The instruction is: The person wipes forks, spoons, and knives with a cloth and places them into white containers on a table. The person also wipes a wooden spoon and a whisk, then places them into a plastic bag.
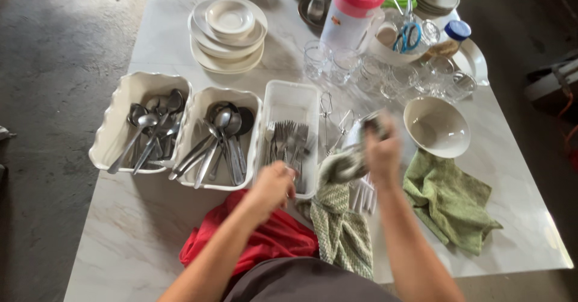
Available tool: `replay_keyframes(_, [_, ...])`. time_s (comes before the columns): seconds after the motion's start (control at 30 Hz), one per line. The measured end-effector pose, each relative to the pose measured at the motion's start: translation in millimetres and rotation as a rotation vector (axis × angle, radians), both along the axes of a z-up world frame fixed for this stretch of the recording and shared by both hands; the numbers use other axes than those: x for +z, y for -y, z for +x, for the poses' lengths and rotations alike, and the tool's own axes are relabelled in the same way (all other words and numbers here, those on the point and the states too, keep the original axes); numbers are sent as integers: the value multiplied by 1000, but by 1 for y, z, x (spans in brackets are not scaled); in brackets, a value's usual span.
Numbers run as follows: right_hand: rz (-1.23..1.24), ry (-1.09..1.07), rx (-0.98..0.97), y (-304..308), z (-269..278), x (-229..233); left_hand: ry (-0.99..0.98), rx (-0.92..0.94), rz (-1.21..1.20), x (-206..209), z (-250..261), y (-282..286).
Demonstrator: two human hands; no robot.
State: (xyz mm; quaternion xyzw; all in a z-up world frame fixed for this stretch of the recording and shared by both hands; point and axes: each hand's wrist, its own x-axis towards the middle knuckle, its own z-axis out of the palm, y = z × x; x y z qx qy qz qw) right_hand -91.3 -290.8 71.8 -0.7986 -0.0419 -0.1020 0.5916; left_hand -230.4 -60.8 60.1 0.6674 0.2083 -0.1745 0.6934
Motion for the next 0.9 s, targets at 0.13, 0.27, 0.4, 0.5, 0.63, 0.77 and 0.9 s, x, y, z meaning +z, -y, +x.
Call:
replay_keyframes(0.13, [-76, 150, -131, 53, 20, 28, 93, 180, -177, -7, 2, -32])
replay_keyframes(0.27, [-1237, 567, -62, 39, -1, 34, 46, 253, -263, -14, 4, -25])
replay_keyframes(0.4, [-352, -320, 376, -13, -46, 11, 45, 253, -358, -18, 11, 9])
replay_keyframes(0.5, [85, -684, 393, -46, -70, -11, 45, 161, -315, -20, 12, 43])
replay_keyframes(0.63, [462, -629, 359, -49, -59, -28, 89, 54, -344, -24, -6, 57])
replay_keyframes(0.77, [626, -542, 127, -5, -5, -29, 125, -68, -91, -34, -17, 47])
replay_keyframes(0.9, [527, -623, 31, 5, 28, -58, 415, 23, 438, -45, -3, 29])
